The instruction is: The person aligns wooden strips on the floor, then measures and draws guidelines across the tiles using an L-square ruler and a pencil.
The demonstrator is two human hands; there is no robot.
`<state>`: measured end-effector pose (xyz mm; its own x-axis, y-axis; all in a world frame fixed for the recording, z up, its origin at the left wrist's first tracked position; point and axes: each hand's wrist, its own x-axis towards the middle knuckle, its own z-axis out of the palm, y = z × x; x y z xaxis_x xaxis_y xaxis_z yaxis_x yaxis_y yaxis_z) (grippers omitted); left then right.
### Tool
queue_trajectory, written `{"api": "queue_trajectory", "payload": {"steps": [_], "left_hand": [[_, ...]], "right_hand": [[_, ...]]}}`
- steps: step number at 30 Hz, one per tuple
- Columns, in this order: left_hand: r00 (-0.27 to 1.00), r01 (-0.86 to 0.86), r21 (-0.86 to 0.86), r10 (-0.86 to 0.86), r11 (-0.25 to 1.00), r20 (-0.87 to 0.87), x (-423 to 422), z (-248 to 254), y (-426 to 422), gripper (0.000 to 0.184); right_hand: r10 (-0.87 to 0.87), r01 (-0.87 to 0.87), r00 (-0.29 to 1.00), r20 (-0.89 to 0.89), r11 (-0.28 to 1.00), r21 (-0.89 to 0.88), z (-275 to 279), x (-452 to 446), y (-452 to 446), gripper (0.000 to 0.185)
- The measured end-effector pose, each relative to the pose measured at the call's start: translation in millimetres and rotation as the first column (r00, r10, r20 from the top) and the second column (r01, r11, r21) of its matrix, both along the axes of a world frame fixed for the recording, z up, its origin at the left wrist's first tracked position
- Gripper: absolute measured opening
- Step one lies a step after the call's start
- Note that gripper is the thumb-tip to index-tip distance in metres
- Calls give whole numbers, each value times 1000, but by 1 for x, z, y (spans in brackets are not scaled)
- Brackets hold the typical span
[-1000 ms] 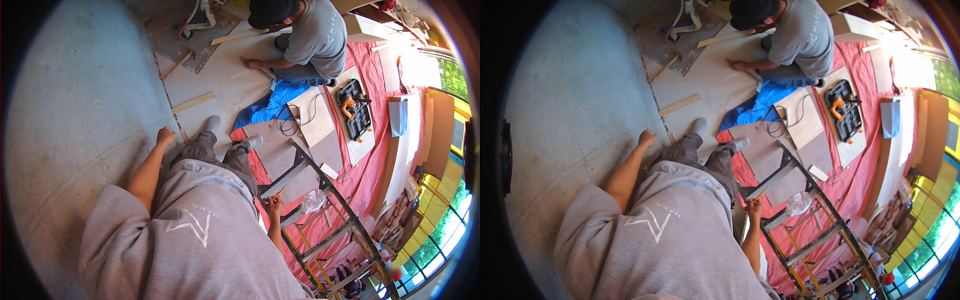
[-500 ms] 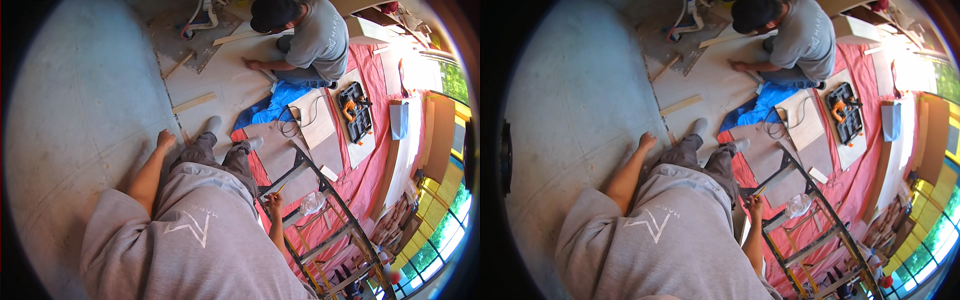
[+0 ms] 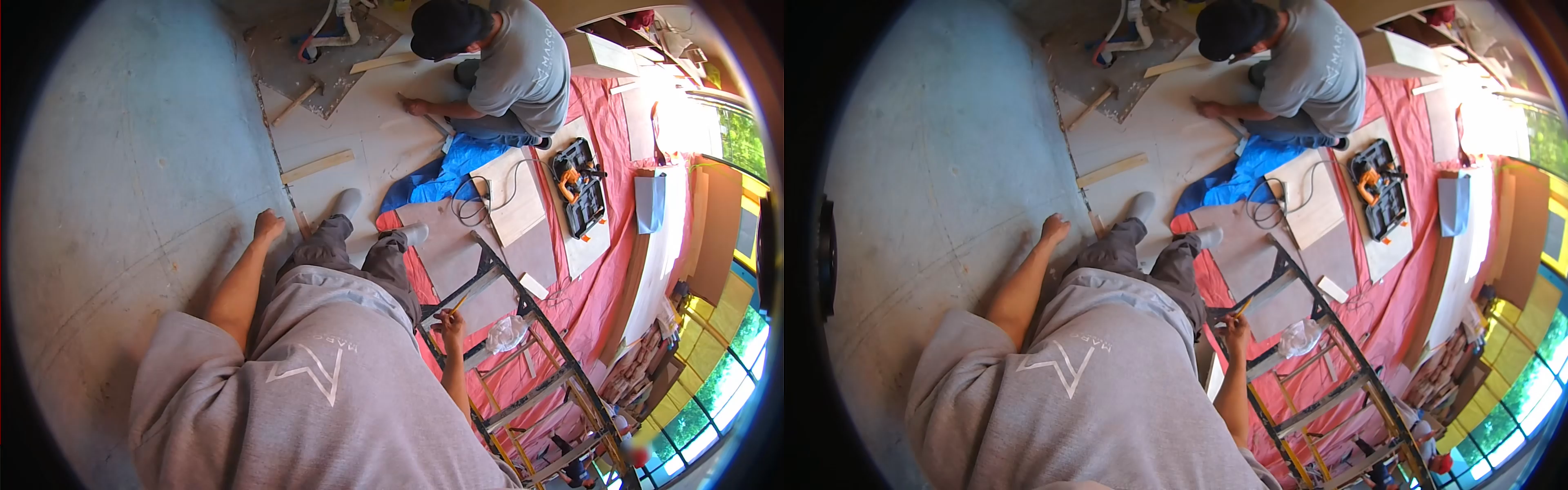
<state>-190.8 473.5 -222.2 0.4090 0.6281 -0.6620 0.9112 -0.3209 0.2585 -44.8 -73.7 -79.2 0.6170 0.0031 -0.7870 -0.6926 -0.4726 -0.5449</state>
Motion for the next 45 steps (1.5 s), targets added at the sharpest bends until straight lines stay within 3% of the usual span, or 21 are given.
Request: {"api": "queue_trajectory", "payload": {"steps": [26, 45], "left_hand": [[998, 36, -28, -38, 999, -56, 7, -1, -1, 43], [998, -3, -42, 0, 999, -69, 14, 3, -4, 42]], "right_hand": [[51, -52, 999, -15, 995, -82, -5, -9, 2, 17], [-38, 37, 999, -36, 999, -36, -8, -14, 0, 18]]}}
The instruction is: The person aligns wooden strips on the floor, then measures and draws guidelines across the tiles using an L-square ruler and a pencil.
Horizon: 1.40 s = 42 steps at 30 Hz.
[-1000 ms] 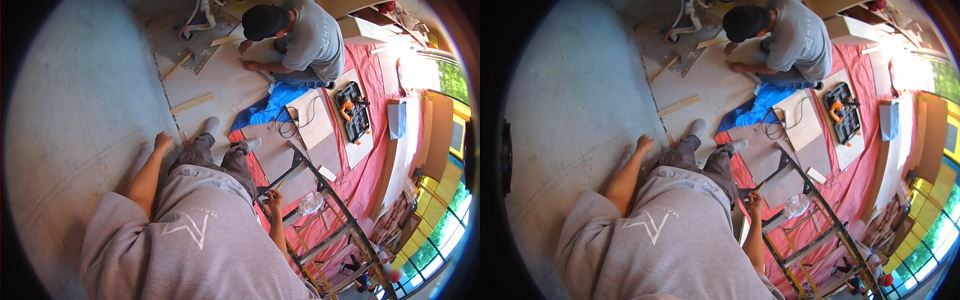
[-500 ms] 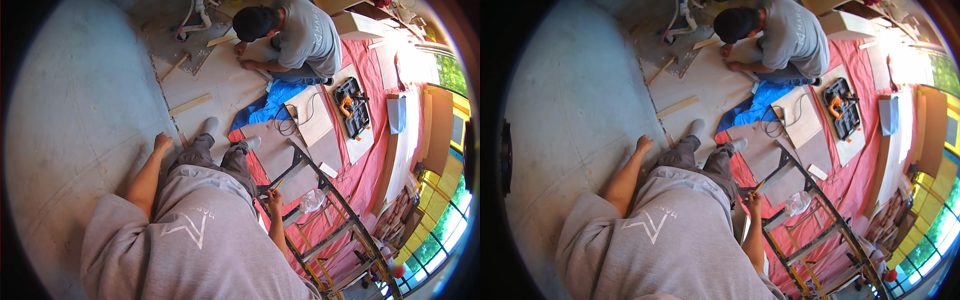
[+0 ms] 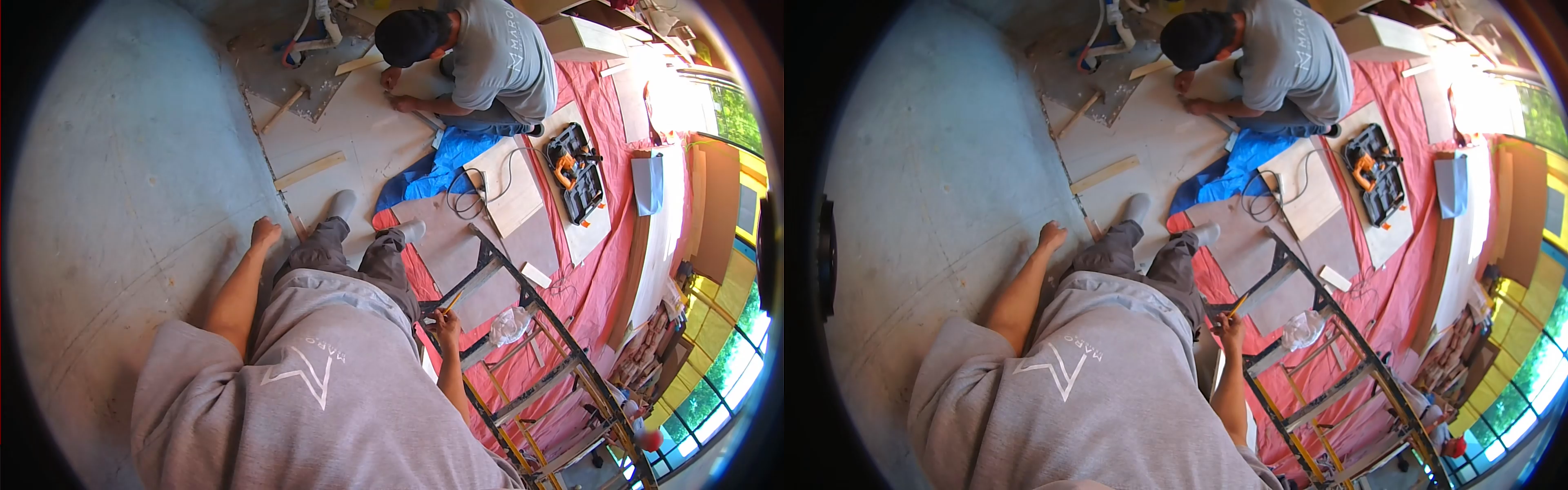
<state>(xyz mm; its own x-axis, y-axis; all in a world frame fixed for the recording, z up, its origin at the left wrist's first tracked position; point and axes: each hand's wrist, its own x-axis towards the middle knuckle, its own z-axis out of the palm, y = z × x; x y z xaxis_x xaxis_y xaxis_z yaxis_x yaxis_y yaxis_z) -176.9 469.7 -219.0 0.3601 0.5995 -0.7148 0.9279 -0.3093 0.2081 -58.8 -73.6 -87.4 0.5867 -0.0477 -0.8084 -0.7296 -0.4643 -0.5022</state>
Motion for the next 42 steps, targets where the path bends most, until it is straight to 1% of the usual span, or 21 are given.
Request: {"api": "queue_trajectory", "payload": {"steps": [2, 11, 17, 23, 29, 32, 35, 38, 42], "left_hand": [[1000, -4, -8, 4, 1000, -4, 1, 0, -1, 42], [1000, 5, -5, -5, 1000, -9, 0, -4, 1, 43], [1000, 11, 0, -11, 1000, -2, 4, 4, 2, 42], [1000, 1, -4, -1, 1000, -16, 8, 7, 3, 41], [999, 12, -20, -13, 1000, -41, 14, 12, 5, 41], [998, 31, -18, -32, 999, -45, 14, 11, 6, 41], [999, 19, -5, -20, 1000, -49, 14, 9, 6, 41], [997, 19, -24, -21, 1000, -76, 12, 6, 7, 41], [996, 39, -31, -42, 999, -82, 11, 5, 9, 41]], "right_hand": [[33, -33, 999, 5, 999, -7, -1, 0, -2, 18], [2, -2, 1000, 1, 999, -34, 5, 2, 9, 18], [39, -39, 999, 3, 998, -51, 1, 1, 6, 17], [18, -17, 999, 26, 1000, -6, -3, 0, 4, 16], [48, -47, 999, 10, 999, -9, -9, 0, 0, 18], [-35, 35, 999, 6, 999, 7, 0, 1, 10, 17], [-43, 43, 999, 3, 999, -9, 7, 4, 14, 16], [7, -6, 1000, 24, 999, -43, -3, 2, 5, 15], [55, -55, 998, -5, 997, -62, 3, 5, 8, 17]]}}
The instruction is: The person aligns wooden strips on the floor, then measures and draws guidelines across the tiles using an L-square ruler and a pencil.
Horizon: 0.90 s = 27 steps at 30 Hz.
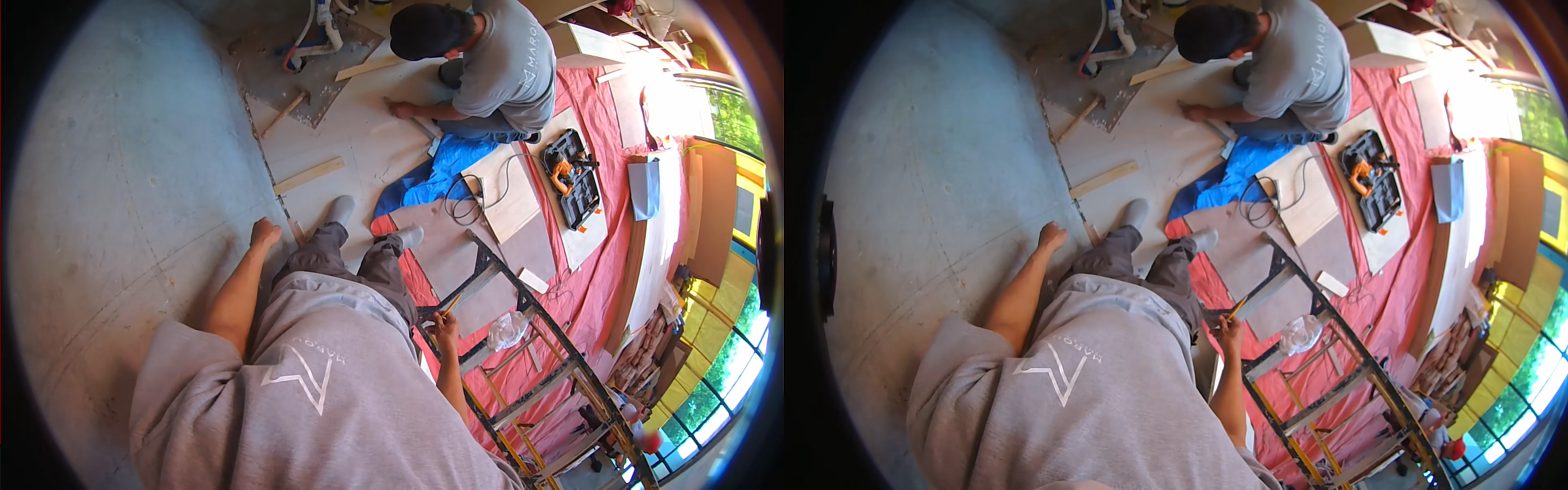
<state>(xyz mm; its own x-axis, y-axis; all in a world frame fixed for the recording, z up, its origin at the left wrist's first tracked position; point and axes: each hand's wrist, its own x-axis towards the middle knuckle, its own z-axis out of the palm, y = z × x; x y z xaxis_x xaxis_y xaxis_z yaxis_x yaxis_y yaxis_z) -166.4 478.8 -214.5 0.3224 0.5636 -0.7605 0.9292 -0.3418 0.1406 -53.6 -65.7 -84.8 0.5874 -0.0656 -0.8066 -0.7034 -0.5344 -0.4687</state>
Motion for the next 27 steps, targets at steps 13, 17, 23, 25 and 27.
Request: {"api": "queue_trajectory", "payload": {"steps": [13, 17, 23, 25, 27], "left_hand": [[999, -34, -6, 34, 999, 13, -6, -1, 0, 42], [1000, -31, -15, 31, 999, 0, 0, 10, -2, 41], [999, -35, 9, 34, 999, 20, -4, 3, -2, 41], [1000, -10, -1, 10, 1000, 19, -7, 0, -1, 41], [1000, -4, -7, 4, 1000, 19, -8, -1, -2, 41]], "right_hand": [[5, -5, 1000, 21, 999, 38, -1, -1, 5, 16], [50, -51, 999, 18, 998, 40, 0, -3, 4, 17], [32, -34, 999, 23, 998, 59, -1, -5, 2, 18], [17, -18, 1000, 9, 997, 72, -1, -5, 3, 18], [13, -14, 1000, 7, 997, 78, -2, -6, 2, 18]]}}
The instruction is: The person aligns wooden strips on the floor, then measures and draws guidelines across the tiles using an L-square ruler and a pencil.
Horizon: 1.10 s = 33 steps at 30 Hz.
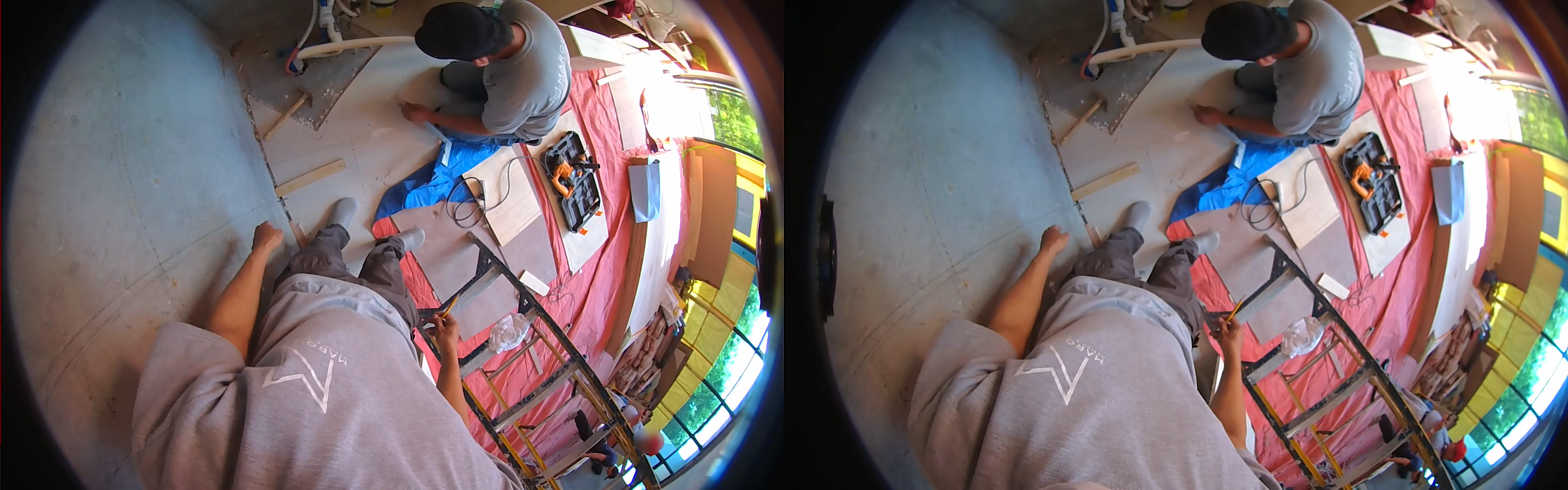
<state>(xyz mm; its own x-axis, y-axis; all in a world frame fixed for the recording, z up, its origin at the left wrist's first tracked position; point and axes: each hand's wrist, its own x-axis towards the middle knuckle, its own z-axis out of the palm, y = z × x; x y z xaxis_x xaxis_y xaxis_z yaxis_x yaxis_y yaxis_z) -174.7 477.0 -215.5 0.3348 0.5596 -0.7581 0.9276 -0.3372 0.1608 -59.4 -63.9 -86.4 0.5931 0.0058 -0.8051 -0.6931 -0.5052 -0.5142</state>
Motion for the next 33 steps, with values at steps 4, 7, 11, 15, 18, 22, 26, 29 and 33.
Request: {"api": "queue_trajectory", "payload": {"steps": [4, 7, 11, 15, 18, 22, 26, 29, 33], "left_hand": [[1000, -17, -10, 17, 1000, -17, 0, 2, -1, 42], [1000, -23, -8, 22, 1000, -19, 0, 3, -2, 43], [999, -42, 14, 42, 999, 24, -6, -8, -4, 43], [999, -31, 15, 30, 999, 12, -3, -5, -5, 42], [1000, -8, 28, 7, 1000, 28, -4, -9, -4, 42], [998, -7, 31, 5, 1000, 60, -3, -6, -3, 43], [995, 39, 49, -43, 998, 87, -5, -9, 0, 44], [997, 31, 44, -33, 999, 63, -2, -3, 4, 44], [998, 14, 57, -18, 998, 62, 4, -2, 5, 42]], "right_hand": [[1, -1, 1000, 3, 1000, 13, -5, -2, -4, 19], [9, -9, 1000, 10, 1000, 21, -6, -2, -7, 19], [-13, 13, 1000, 10, 1000, 0, -4, -3, -3, 19], [-51, 51, 999, -8, 999, -7, -7, -4, -1, 16], [-10, 10, 1000, -11, 1000, -2, -6, -5, -2, 18], [-8, 9, 1000, 12, 1000, -14, -1, -3, 7, 16], [-22, 23, 1000, 22, 999, -36, -2, -5, 5, 13], [-55, 55, 998, 16, 998, -27, -3, -3, 11, 14], [-76, 76, 997, 27, 997, 9, -14, -8, 8, 13]]}}
